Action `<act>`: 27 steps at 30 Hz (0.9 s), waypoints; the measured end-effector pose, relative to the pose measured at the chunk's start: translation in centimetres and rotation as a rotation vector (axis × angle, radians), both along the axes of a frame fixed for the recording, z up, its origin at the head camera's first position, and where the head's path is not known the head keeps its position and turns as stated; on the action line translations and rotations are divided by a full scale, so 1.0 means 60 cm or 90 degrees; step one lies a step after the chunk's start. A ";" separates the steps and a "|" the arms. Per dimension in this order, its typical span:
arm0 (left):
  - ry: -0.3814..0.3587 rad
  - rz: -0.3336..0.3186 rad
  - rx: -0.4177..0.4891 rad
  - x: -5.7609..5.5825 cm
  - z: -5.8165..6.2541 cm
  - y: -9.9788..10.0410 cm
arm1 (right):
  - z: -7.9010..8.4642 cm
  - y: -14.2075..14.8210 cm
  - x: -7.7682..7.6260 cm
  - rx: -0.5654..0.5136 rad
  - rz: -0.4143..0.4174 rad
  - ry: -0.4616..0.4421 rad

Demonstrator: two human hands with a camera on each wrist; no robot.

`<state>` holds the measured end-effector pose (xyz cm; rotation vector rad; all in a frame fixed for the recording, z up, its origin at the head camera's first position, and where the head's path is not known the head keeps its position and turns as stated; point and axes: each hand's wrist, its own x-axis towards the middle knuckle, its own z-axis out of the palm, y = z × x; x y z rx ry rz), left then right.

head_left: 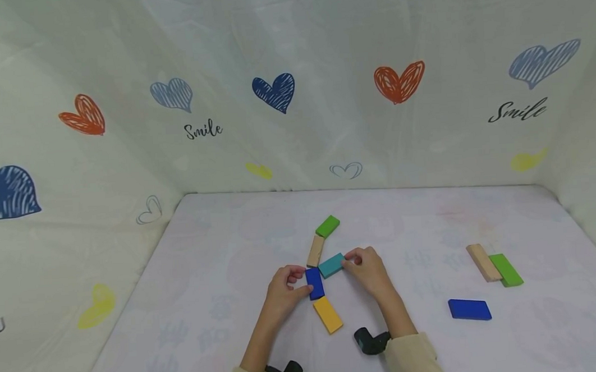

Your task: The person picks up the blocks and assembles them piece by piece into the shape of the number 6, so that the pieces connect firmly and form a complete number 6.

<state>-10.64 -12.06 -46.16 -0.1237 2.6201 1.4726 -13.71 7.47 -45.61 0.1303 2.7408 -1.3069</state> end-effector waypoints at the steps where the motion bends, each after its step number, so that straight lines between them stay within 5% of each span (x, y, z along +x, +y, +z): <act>1: 0.000 0.001 -0.001 0.000 0.001 0.000 | 0.000 0.000 0.000 -0.001 -0.001 0.000; 13: -0.005 0.008 -0.008 0.001 0.002 0.001 | -0.004 0.004 0.001 -0.028 0.010 0.013; 27: 0.000 0.009 -0.014 0.001 -0.004 0.001 | 0.028 0.051 0.050 -0.108 0.028 0.043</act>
